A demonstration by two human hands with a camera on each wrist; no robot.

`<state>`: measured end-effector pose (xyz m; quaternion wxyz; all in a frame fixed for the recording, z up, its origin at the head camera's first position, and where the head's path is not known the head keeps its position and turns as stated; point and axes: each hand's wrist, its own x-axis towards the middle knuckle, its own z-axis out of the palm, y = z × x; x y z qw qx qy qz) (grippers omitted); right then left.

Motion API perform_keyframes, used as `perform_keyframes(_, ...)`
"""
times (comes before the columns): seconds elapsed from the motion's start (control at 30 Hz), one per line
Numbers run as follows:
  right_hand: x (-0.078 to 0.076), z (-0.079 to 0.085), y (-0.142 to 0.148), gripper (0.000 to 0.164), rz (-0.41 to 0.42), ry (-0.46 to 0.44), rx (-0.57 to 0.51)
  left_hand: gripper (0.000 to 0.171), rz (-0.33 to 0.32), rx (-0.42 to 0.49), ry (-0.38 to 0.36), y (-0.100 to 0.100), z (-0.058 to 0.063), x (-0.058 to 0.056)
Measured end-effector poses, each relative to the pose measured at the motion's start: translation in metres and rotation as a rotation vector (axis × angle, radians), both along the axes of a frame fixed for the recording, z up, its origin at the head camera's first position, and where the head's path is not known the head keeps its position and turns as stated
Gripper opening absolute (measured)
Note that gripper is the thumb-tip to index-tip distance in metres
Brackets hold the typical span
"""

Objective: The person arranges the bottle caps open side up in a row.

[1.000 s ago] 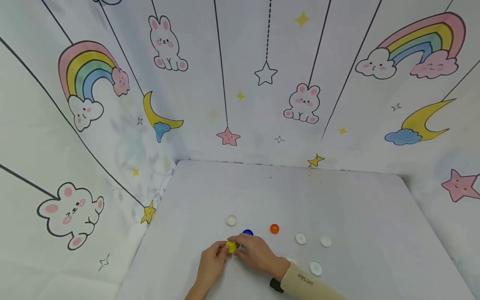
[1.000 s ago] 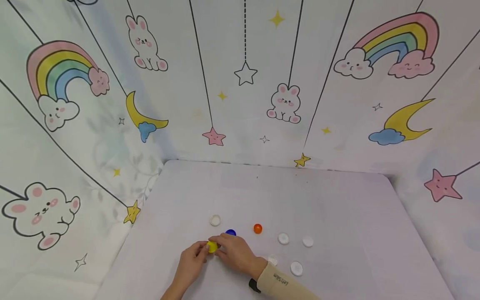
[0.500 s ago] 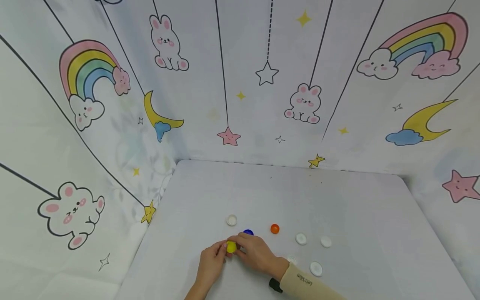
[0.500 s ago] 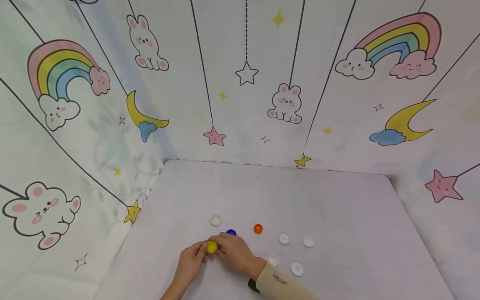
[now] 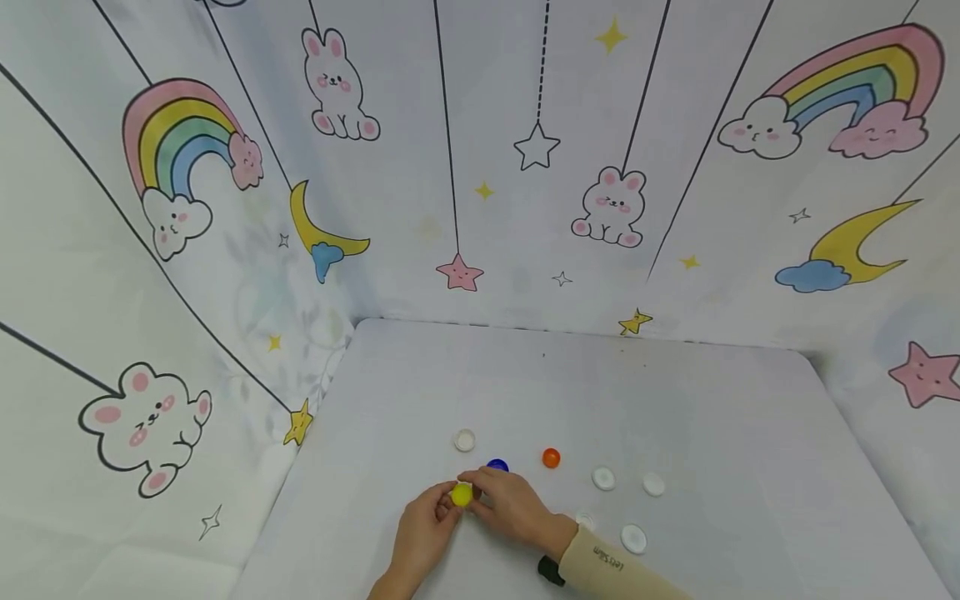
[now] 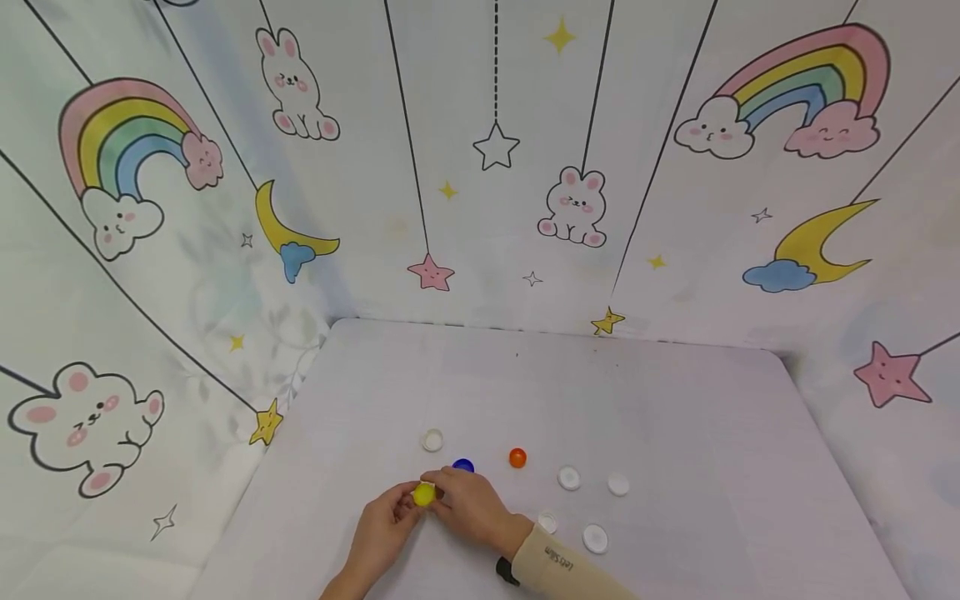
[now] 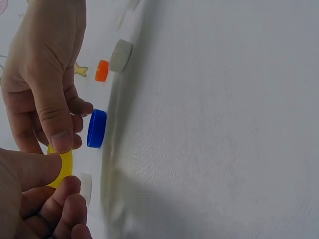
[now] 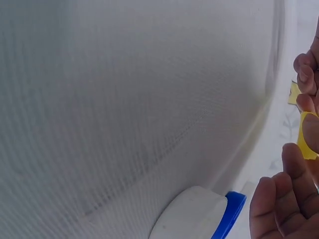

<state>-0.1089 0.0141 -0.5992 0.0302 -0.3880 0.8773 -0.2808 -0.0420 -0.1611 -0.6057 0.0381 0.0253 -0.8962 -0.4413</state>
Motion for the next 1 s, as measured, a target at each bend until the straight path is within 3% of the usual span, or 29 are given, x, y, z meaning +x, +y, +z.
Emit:
perform_keyframes(0.37, -0.002, -0.006, -0.005, 0.027, 0.041, 0.029, 0.082, 0.032, -0.034, -0.241, 0.059, -0.001, -0.005, 0.004)
perform_keyframes(1.0, 0.0, -0.006, -0.008, 0.025, 0.078, 0.119, 0.133, 0.028, -0.036, -0.34, 0.047, 0.0, -0.01, 0.003)
